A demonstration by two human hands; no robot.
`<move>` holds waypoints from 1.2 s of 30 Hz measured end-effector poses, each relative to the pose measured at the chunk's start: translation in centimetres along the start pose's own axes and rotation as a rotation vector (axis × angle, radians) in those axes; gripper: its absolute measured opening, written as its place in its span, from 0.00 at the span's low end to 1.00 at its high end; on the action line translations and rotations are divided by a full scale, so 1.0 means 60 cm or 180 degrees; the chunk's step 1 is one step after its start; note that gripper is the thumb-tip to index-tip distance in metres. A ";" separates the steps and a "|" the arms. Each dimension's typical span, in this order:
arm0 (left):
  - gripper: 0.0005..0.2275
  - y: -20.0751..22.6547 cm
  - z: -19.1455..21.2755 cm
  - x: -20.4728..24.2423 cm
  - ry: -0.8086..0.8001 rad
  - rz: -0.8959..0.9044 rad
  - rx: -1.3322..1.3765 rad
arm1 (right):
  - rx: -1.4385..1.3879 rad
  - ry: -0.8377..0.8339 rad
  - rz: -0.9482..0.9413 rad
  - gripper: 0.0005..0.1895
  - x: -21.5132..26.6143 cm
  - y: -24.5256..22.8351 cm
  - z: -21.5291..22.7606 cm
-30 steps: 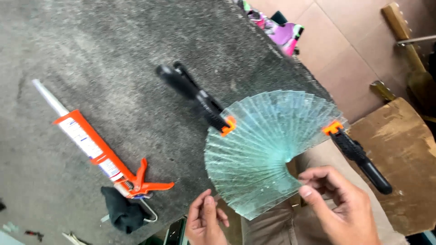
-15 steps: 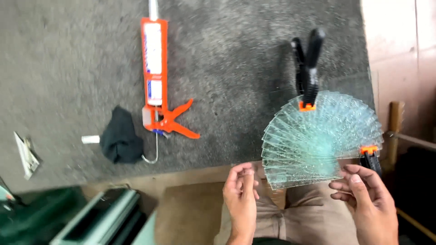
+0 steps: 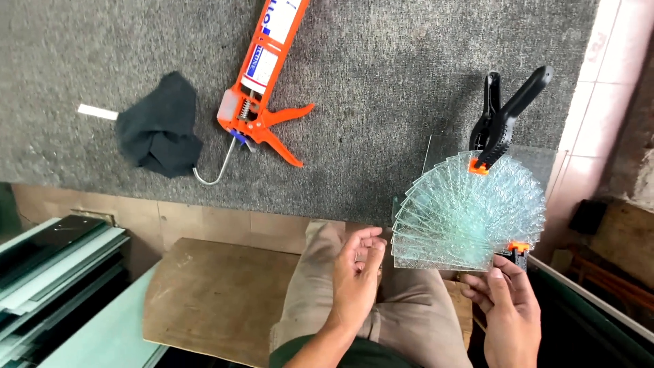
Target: Assembling glass shards into a decorative fan shape using clamps and a caulking gun to apply adhesive.
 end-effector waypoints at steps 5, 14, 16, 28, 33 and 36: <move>0.13 -0.004 0.001 0.002 -0.0014 0.0130 0.0004 | 0.0153 0.0004 0.0083 0.14 0.027 -0.040 -0.022; 0.14 -0.007 0.000 0.001 -0.0132 0.0188 0.0065 | 0.0244 0.0074 -0.0035 0.16 0.036 -0.057 -0.033; 0.15 -0.009 0.002 0.001 -0.0166 0.0150 0.0068 | 0.0241 0.0095 -0.0060 0.15 0.035 -0.055 -0.031; 0.15 0.005 0.045 -0.003 -0.0004 0.0483 0.0240 | 0.0170 0.0020 -0.0305 0.21 0.055 -0.110 -0.031; 0.12 -0.005 0.064 -0.002 0.0039 0.0670 0.0275 | 0.0196 0.0145 -0.0478 0.22 0.083 -0.146 -0.023; 0.11 0.002 0.082 -0.003 0.0068 0.0184 -0.0848 | 0.0110 0.0193 -0.0452 0.21 0.096 -0.153 -0.005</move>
Point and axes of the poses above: each hand's wrist, its own x-axis away from the middle knuckle, its own z-axis out of the back of the hand, y = z × x, the point moved 2 cm from there along -x, towards the middle knuckle, and after that the axes turned 2 degrees about -y, right-handed, at the moved point
